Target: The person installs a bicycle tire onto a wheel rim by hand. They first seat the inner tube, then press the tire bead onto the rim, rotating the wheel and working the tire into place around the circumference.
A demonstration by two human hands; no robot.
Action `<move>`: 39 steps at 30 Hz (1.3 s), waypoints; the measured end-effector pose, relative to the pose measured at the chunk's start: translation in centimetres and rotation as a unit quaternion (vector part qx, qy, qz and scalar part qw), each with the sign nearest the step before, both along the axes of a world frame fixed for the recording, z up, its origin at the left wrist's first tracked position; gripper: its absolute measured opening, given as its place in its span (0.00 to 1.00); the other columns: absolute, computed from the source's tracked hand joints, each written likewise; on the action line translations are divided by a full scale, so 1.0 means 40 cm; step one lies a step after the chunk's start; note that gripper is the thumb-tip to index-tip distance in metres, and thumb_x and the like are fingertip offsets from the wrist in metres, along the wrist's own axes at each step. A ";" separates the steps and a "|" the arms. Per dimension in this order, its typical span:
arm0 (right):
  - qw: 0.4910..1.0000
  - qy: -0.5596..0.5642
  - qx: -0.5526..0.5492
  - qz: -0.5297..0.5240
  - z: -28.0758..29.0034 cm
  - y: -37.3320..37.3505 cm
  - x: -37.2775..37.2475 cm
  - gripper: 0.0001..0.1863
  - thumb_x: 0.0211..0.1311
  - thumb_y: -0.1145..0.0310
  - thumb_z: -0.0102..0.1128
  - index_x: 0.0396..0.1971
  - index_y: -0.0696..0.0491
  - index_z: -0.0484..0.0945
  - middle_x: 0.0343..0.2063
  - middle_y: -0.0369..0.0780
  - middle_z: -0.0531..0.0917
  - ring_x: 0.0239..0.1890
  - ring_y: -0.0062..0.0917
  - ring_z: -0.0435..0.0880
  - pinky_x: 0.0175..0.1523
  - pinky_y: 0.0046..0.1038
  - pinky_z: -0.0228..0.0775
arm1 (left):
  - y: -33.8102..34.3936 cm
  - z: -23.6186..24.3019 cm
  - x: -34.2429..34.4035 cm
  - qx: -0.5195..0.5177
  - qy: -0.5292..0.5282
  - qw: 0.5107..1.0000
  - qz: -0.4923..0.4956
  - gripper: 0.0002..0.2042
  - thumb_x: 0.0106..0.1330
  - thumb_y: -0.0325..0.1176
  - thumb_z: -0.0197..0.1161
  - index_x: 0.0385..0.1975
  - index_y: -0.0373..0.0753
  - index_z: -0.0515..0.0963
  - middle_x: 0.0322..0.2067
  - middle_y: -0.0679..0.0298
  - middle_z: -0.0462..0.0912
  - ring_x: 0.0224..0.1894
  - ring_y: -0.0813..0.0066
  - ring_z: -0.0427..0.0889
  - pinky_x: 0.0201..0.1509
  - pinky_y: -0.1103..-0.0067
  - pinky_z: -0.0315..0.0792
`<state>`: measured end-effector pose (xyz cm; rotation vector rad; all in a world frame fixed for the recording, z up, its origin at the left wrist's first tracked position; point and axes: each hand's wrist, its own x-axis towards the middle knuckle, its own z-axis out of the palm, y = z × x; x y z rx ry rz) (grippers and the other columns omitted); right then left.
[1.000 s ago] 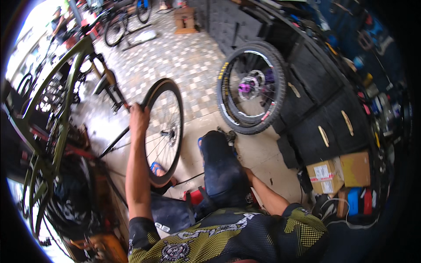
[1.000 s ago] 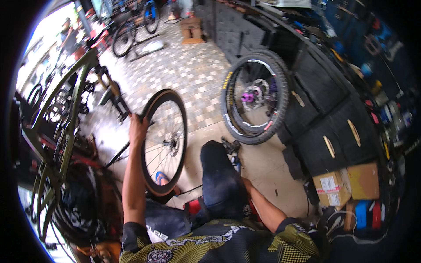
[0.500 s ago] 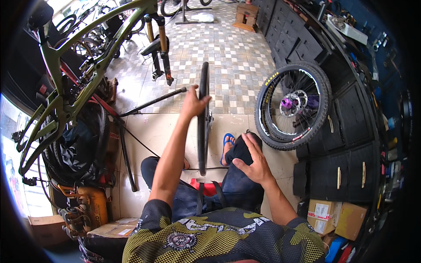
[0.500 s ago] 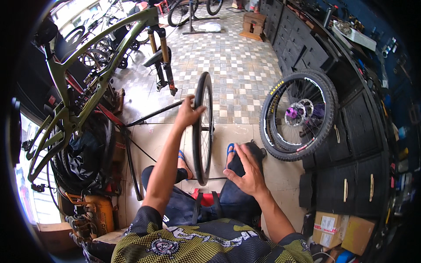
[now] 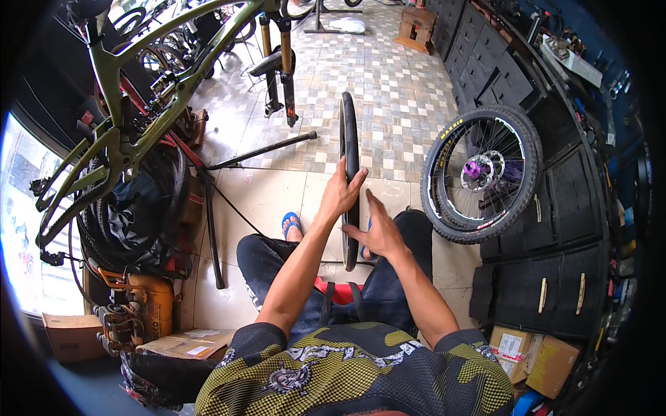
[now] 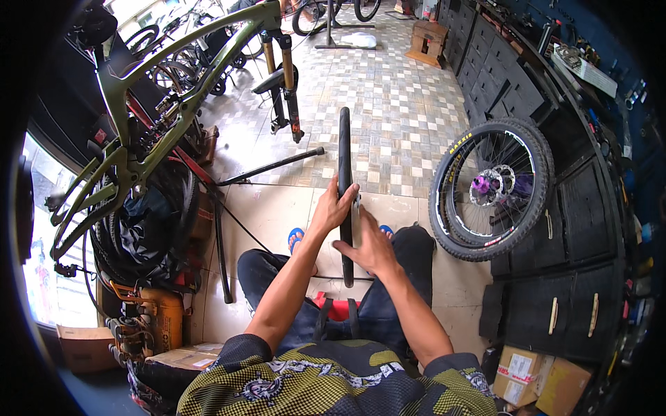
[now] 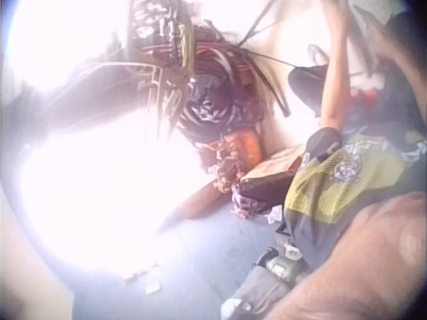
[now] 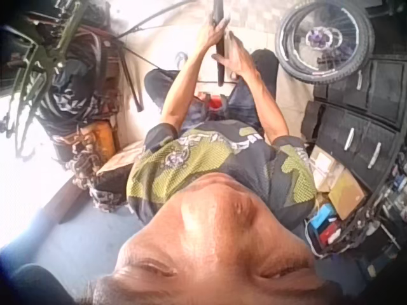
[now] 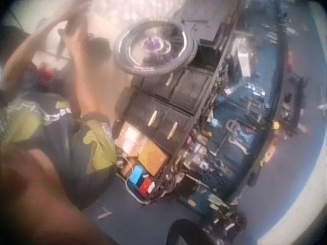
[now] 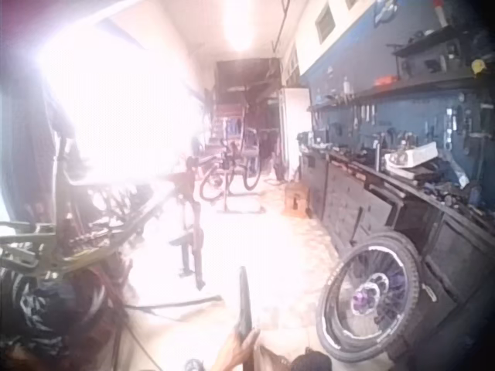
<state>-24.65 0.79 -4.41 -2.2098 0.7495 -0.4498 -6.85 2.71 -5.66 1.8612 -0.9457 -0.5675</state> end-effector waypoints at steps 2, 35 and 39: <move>1.000 -0.024 0.004 -0.018 -0.016 -0.002 0.067 0.57 0.55 0.47 0.77 0.77 0.58 0.56 0.68 0.59 0.71 0.68 0.53 0.75 0.70 0.46 0.71 | -0.009 0.001 0.021 0.000 0.030 0.999 -0.023 0.42 0.77 0.62 0.55 0.74 0.27 0.62 0.59 0.34 0.80 0.65 0.45 0.80 0.68 0.66 0.72; 0.987 -0.027 0.101 -0.125 -0.062 -0.096 0.236 0.46 0.57 0.50 0.65 0.73 0.57 0.62 0.50 0.58 0.86 0.52 0.56 0.86 0.59 0.47 0.77 | 0.749 -0.339 0.344 0.182 -0.104 0.935 0.285 0.30 0.80 0.58 0.49 0.57 0.33 0.80 0.50 0.36 0.84 0.58 0.39 0.81 0.63 0.57 0.73; 0.986 -0.032 0.113 -0.121 -0.063 -0.089 0.258 0.45 0.58 0.50 0.66 0.72 0.56 0.62 0.48 0.57 0.86 0.51 0.56 0.86 0.58 0.48 0.77 | 0.772 -0.289 0.248 0.089 0.037 0.972 0.213 0.35 0.79 0.61 0.51 0.65 0.31 0.75 0.60 0.38 0.80 0.66 0.46 0.78 0.72 0.63 0.67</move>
